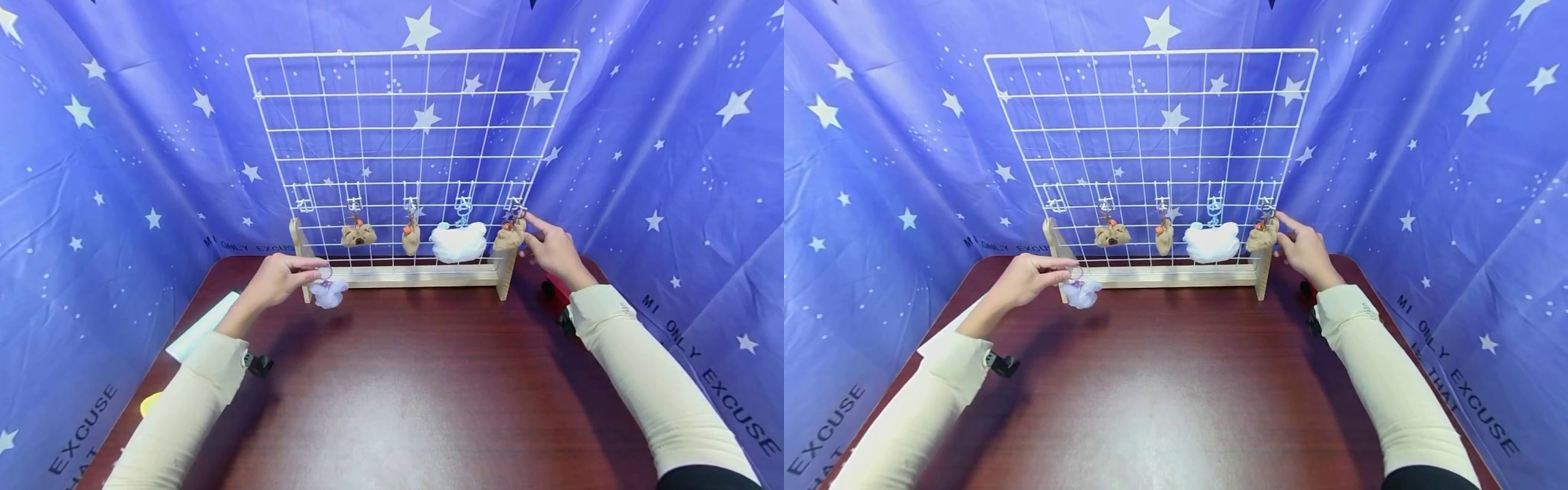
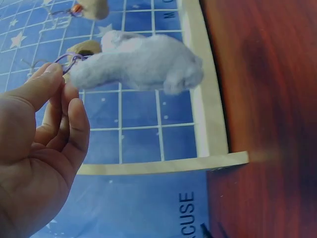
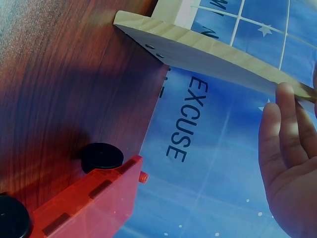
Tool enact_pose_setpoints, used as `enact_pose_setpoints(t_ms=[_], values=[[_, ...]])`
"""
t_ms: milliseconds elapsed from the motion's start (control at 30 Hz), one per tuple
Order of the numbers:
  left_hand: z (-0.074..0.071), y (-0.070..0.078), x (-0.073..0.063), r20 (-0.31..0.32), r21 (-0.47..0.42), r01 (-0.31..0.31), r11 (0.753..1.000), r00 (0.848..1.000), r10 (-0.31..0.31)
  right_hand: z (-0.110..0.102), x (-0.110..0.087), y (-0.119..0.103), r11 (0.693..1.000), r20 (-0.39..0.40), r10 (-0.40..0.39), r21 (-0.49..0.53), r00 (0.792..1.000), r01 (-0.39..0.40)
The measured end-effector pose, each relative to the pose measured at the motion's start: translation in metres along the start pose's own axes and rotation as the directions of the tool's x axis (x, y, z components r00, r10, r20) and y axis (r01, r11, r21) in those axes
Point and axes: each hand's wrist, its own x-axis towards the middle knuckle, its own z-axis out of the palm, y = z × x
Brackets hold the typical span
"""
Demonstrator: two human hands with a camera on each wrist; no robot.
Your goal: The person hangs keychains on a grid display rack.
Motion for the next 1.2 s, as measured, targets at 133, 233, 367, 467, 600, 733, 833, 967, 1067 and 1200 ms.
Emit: enact_pose_setpoints(t_ms=[133,233,367,467,600,733,833,967,1067,1200], values=[[-0.010,0.002,0.004,-0.022,0.005,0.023,1.000,0.999,-0.023,0.000,0.000,-0.002,1.000,0.003,0.000,0.006,1.000,-0.001],[-0.017,0.002,0.006,-0.048,0.013,0.034,0.999,0.998,-0.034,0.000,0.000,-0.002,1.000,0.007,0.000,0.007,1.000,0.000],[-0.023,0.001,0.011,-0.098,0.023,0.037,0.999,0.995,-0.034,-0.001,0.000,-0.002,1.000,0.008,-0.002,0.005,1.000,0.002],[-0.027,0.001,0.015,-0.140,0.008,0.036,0.999,0.990,-0.035,-0.001,0.000,-0.002,1.000,0.000,0.001,0.002,1.000,-0.001],[-0.032,0.001,0.020,-0.182,-0.021,0.041,0.999,0.982,-0.044,0.000,0.000,-0.001,1.000,-0.002,0.004,0.000,1.000,-0.004],[-0.036,0.004,0.023,-0.214,-0.021,0.055,0.998,0.975,-0.058,0.001,0.001,0.000,1.000,-0.002,0.001,-0.003,1.000,-0.001],[-0.039,0.005,0.026,-0.237,-0.046,0.073,0.996,0.968,-0.082,0.000,0.001,0.001,1.000,-0.005,0.001,-0.004,1.000,-0.001],[-0.043,0.007,0.031,-0.287,-0.106,0.095,0.990,0.950,-0.122,0.000,0.001,0.002,1.000,-0.008,0.001,-0.009,1.000,-0.001],[-0.045,0.008,0.034,-0.323,-0.131,0.109,0.985,0.935,-0.146,0.000,0.001,0.002,1.000,-0.010,-0.002,-0.011,1.000,0.002],[-0.046,0.007,0.038,-0.345,-0.164,0.128,0.978,0.922,-0.178,0.000,0.001,0.001,1.000,-0.006,-0.003,0.001,1.000,0.003]])
